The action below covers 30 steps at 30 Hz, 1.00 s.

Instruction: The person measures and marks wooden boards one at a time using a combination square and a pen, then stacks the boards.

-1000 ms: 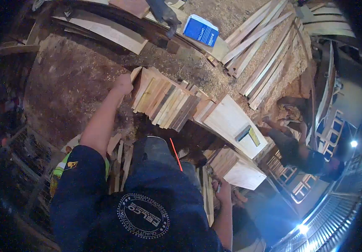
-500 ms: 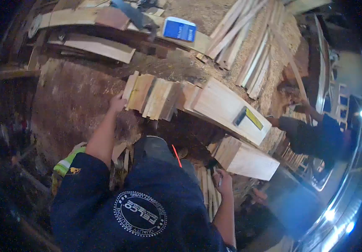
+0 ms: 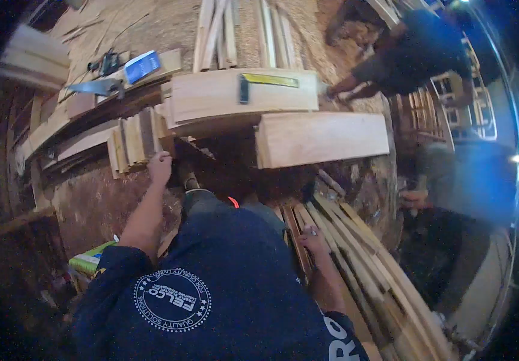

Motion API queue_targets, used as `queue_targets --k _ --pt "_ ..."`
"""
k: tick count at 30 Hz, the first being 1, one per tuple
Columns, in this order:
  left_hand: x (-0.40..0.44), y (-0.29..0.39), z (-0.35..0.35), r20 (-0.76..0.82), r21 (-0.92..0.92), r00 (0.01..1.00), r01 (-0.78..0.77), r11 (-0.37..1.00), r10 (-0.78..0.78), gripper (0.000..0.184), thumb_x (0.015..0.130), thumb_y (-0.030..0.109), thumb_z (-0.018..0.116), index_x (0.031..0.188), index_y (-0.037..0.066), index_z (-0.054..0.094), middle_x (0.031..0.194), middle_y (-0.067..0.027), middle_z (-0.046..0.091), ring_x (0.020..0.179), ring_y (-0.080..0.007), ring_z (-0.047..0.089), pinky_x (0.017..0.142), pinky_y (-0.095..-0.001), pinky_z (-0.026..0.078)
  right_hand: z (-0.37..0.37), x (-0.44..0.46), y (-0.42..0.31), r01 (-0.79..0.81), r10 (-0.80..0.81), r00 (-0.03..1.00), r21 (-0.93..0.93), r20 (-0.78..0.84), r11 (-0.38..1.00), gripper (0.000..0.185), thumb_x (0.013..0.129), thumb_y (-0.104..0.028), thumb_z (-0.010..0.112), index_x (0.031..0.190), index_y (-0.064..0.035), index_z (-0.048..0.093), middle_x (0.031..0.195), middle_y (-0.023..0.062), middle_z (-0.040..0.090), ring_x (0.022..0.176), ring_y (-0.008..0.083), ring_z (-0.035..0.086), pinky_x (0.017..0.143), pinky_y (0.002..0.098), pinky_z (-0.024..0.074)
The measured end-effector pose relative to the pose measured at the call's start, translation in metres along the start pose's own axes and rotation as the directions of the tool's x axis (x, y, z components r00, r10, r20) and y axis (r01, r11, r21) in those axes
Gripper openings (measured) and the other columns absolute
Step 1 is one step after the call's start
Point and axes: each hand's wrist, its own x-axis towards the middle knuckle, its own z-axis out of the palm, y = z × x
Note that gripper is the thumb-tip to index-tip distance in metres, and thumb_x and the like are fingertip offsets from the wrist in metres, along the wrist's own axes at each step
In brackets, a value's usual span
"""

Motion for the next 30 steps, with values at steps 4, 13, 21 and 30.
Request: queue_targets --k 4,13,21,30 --pt "-0.05 0.076 0.069 0.293 -0.062 0.956 -0.011 0.998 0.029 0.027 0.082 0.018 0.073 0.106 0.007 0.078 0.092 -0.0119 0.078 0.084 -0.0231 0.075 0.081 -0.0359 0.059 -0.05 -0.033 0.076 0.002 -0.047 0.997 -0.613 -0.058 0.79 0.039 0.099 -0.044 0.059 0.104 -0.0059 0.065 0.095 0.0184 0.073 0.085 0.0304 0.071 0.079 0.0449 0.0559" --pt "-0.052 0.199 0.167 0.681 -0.206 0.731 0.153 0.967 0.03 0.034 0.086 0.022 0.078 0.113 0.002 0.074 0.091 -0.0101 0.077 0.076 -0.0153 0.073 0.075 -0.0313 0.058 -0.029 -0.057 0.039 -0.227 0.164 0.963 -0.315 -0.214 0.922 0.045 0.102 -0.045 0.06 0.107 -0.0018 0.068 0.084 0.0159 0.074 0.077 0.0295 0.072 0.072 0.045 0.0564" --pt "0.075 0.239 0.171 0.393 0.152 0.905 -0.237 0.96 0.161 0.062 0.079 0.036 0.081 0.132 0.01 0.061 0.132 -0.0158 0.063 0.121 -0.0331 0.062 0.099 -0.046 0.052 -0.026 -0.052 -0.069 -0.297 0.285 0.912 0.005 -0.295 0.955 0.045 0.104 -0.043 0.058 0.107 0.0013 0.069 0.085 0.0145 0.076 0.074 0.0215 0.073 0.068 0.0378 0.058" --pt "0.193 0.325 0.217 0.606 0.521 0.78 -0.535 0.665 0.153 0.107 0.067 0.054 0.088 0.155 0.017 0.04 0.162 -0.0139 0.037 0.148 -0.0336 0.039 0.118 -0.0562 0.034 -0.028 -0.05 -0.14 -0.284 0.255 0.884 -0.017 -0.392 0.959 0.052 0.105 -0.049 0.055 0.11 0.0016 0.067 0.087 0.0117 0.074 0.073 0.021 0.071 0.067 0.0365 0.0559"
